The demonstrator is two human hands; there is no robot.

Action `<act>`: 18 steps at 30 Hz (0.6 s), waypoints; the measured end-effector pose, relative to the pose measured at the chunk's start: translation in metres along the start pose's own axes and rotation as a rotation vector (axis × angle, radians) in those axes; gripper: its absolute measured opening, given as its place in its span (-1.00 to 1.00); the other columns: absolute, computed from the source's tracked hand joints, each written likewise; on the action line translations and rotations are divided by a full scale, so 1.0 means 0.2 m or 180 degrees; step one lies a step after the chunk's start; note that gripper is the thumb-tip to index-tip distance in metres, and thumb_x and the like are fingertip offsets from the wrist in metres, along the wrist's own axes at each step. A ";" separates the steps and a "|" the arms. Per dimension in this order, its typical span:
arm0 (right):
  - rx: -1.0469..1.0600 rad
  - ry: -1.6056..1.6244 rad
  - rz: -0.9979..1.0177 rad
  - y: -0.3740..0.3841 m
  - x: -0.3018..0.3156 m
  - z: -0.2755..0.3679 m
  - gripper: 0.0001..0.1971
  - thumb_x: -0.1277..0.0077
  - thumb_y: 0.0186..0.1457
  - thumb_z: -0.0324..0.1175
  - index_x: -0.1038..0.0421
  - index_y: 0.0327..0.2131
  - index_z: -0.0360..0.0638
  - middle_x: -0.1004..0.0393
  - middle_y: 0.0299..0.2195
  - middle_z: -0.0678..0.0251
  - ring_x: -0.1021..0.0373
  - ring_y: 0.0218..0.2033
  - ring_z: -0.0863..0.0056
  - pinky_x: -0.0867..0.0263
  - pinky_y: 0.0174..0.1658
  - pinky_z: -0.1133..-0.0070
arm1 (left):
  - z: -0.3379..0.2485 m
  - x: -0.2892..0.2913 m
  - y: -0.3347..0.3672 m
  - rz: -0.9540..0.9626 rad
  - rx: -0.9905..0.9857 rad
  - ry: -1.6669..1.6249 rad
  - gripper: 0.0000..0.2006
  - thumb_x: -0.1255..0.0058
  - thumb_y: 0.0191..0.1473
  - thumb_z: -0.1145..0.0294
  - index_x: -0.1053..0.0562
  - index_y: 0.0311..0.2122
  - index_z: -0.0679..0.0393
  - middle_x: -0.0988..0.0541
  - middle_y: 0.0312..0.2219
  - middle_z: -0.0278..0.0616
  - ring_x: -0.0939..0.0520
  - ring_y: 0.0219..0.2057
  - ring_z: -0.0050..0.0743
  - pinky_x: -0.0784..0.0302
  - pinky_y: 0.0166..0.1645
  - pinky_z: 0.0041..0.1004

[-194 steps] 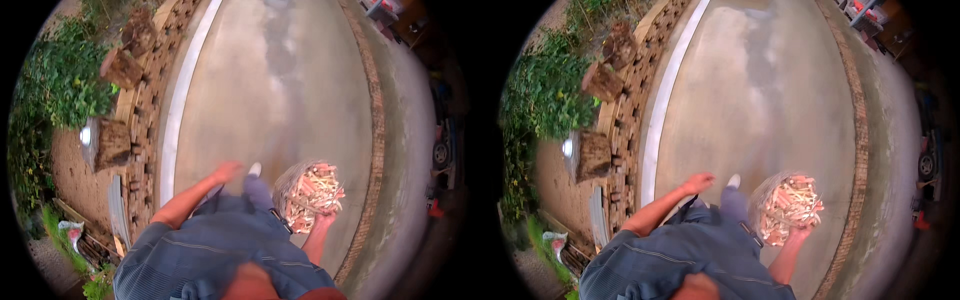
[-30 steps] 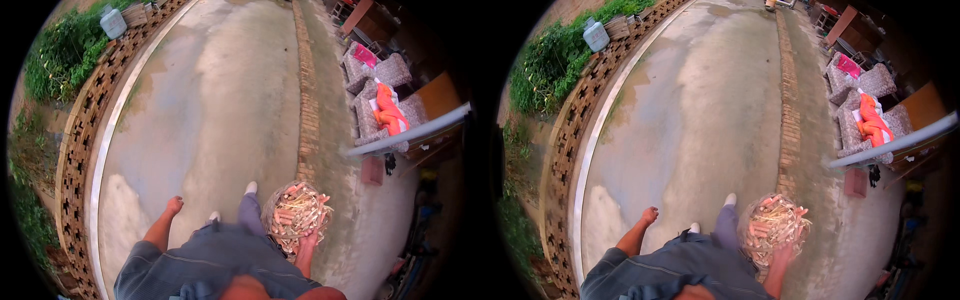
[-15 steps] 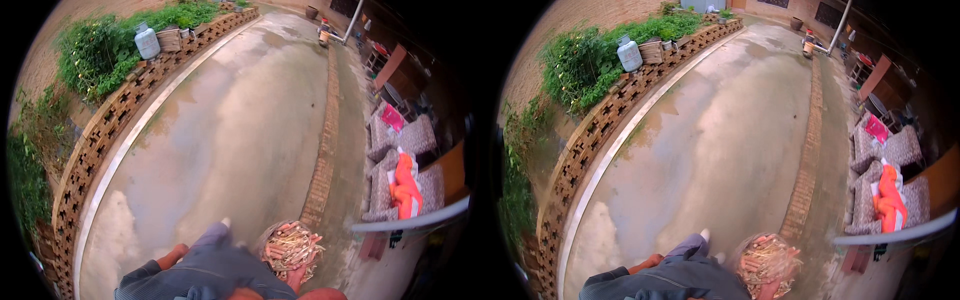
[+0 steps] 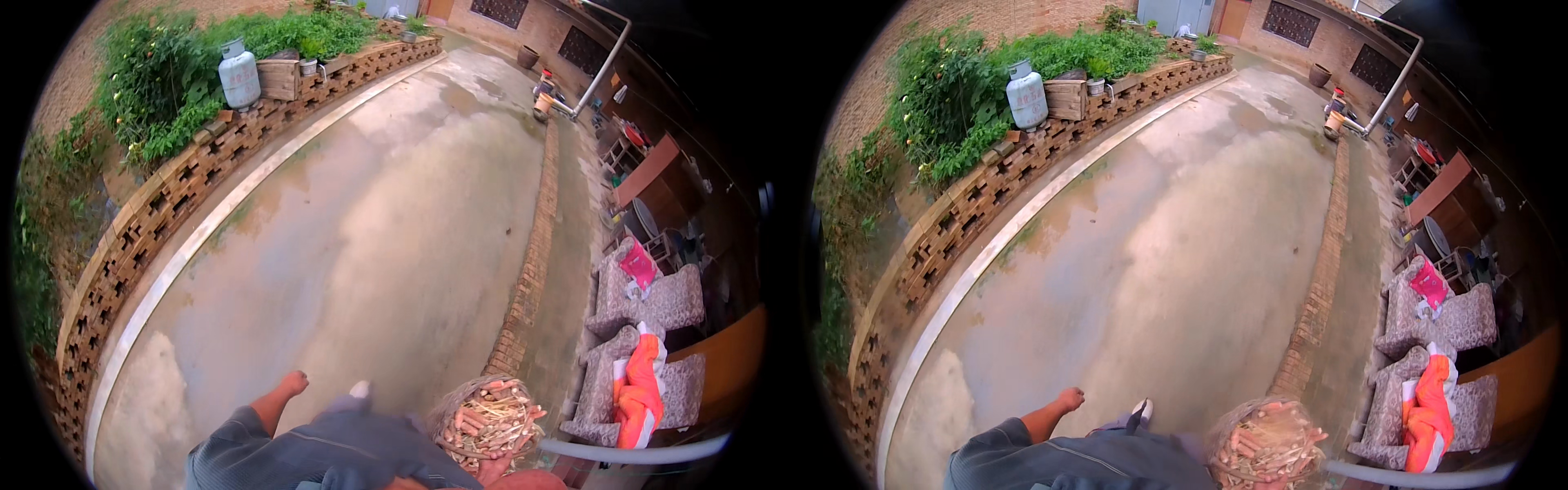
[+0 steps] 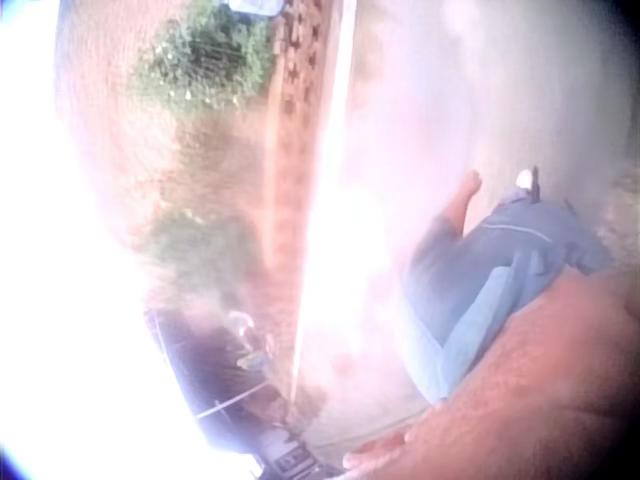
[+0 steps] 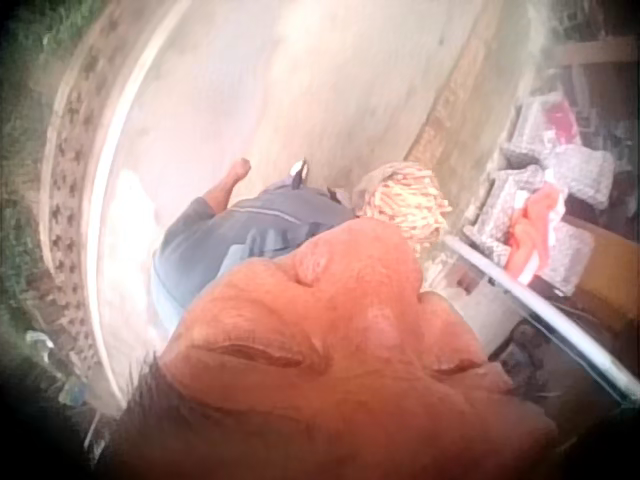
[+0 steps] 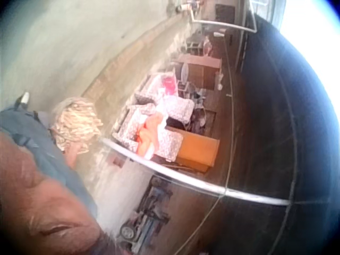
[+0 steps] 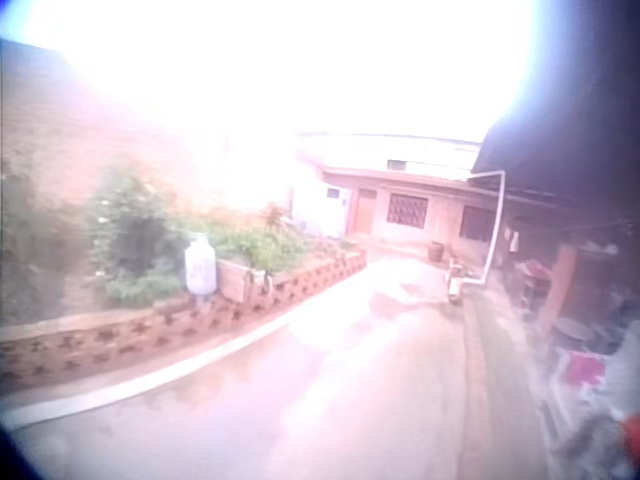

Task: The person uses a fork tool to scoop corn cobs from a large pile and place them into a basket, then carries the basket through an outdoor area to a doorway and adjusts a hanging mat.

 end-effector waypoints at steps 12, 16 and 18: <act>-0.0422 -0.0070 -0.0098 0.80 -1.15 -0.16 -0.61 0.34 0.23 -0.03 -0.10 -0.63 0.08 -0.07 -0.79 0.59 0.03 -0.82 0.69 0.01 -0.79 0.70 | -0.80 0.42 0.73 -0.0078 0.0233 -0.0001 -0.64 0.10 -0.13 0.24 -0.52 -0.21 0.13 -0.54 -0.21 0.04 -0.53 -0.14 0.00 -0.42 -0.02 -0.25; -0.0653 -0.0052 -0.0145 1.10 -1.47 -0.13 -0.62 0.39 0.24 -0.05 -0.09 -0.62 0.07 -0.09 -0.79 0.58 0.03 -0.82 0.66 0.05 -0.79 0.67 | -0.86 0.39 0.74 0.0170 0.0434 0.0397 -0.68 0.14 -0.11 0.22 -0.54 -0.32 0.15 -0.56 -0.30 0.04 -0.55 -0.19 -0.04 -0.45 -0.09 -0.24; -0.0710 -0.0164 -0.0150 1.05 -1.72 -0.16 -0.62 0.40 0.24 -0.03 -0.10 -0.61 0.07 -0.10 -0.79 0.58 0.02 -0.83 0.66 0.04 -0.78 0.67 | -0.92 0.33 0.70 0.0421 0.0638 0.0388 -0.69 0.18 -0.09 0.21 -0.55 -0.37 0.16 -0.57 -0.34 0.02 -0.57 -0.22 -0.08 -0.46 -0.12 -0.24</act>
Point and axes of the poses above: each hand's wrist, its own y-axis towards the middle knuckle, its own x-axis out of the back of the hand, z = x × y, the point moved 7 cm from there along y, towards the middle knuckle
